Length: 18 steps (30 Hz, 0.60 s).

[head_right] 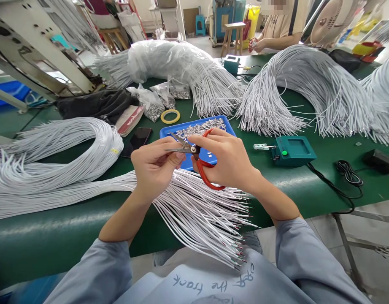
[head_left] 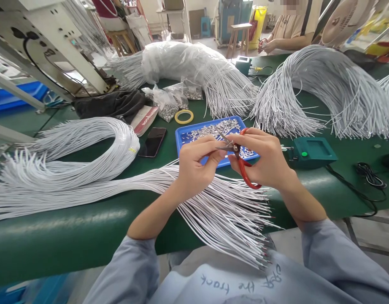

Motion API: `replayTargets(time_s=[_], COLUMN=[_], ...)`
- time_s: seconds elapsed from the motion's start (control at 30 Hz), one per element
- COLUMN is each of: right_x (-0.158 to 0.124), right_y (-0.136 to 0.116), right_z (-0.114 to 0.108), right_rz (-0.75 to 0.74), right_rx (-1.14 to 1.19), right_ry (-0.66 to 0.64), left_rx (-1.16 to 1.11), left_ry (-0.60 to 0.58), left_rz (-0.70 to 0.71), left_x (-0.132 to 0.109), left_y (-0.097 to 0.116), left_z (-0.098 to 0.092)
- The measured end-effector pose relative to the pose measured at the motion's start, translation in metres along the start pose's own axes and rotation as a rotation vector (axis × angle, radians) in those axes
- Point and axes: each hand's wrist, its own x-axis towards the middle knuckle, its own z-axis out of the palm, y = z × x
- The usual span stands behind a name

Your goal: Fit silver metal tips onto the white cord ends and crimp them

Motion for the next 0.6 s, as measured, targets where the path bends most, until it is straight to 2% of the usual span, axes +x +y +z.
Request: replayTargets(time_s=[0.2,0.3,0.37,0.47,0.53,0.6], right_x=[0.002,0.008,0.010,0.009,0.006,0.003], right_y=[0.002,0.011,0.016,0.016,0.011,0.004], right_z=[-0.003,-0.005,-0.005,-0.003,-0.002,-0.001], right_rz=[0.010,0.151,0.252,0.288,0.270,0.260], right_rx=[0.071,0.151,0.291,0.520,0.587,0.608], right_ry=[-0.002,-0.083,-0.095,0.048,0.157,0.203], left_rx=[-0.057,-0.163,-0.207,-0.210,-0.208,-0.206], left_ry=[-0.040,0.024,0.090,0.087,0.029,-0.028], left_rz=[0.001,-0.056,-0.078,-0.098,-0.127,-0.143], left_x=[0.002,0.006,0.007,0.005,0.002,-0.001], left_y=[0.000,-0.001,-0.001,0.001,0.003,0.005], left_z=[-0.004,-0.014,-0.019,-0.017,-0.010,-0.001])
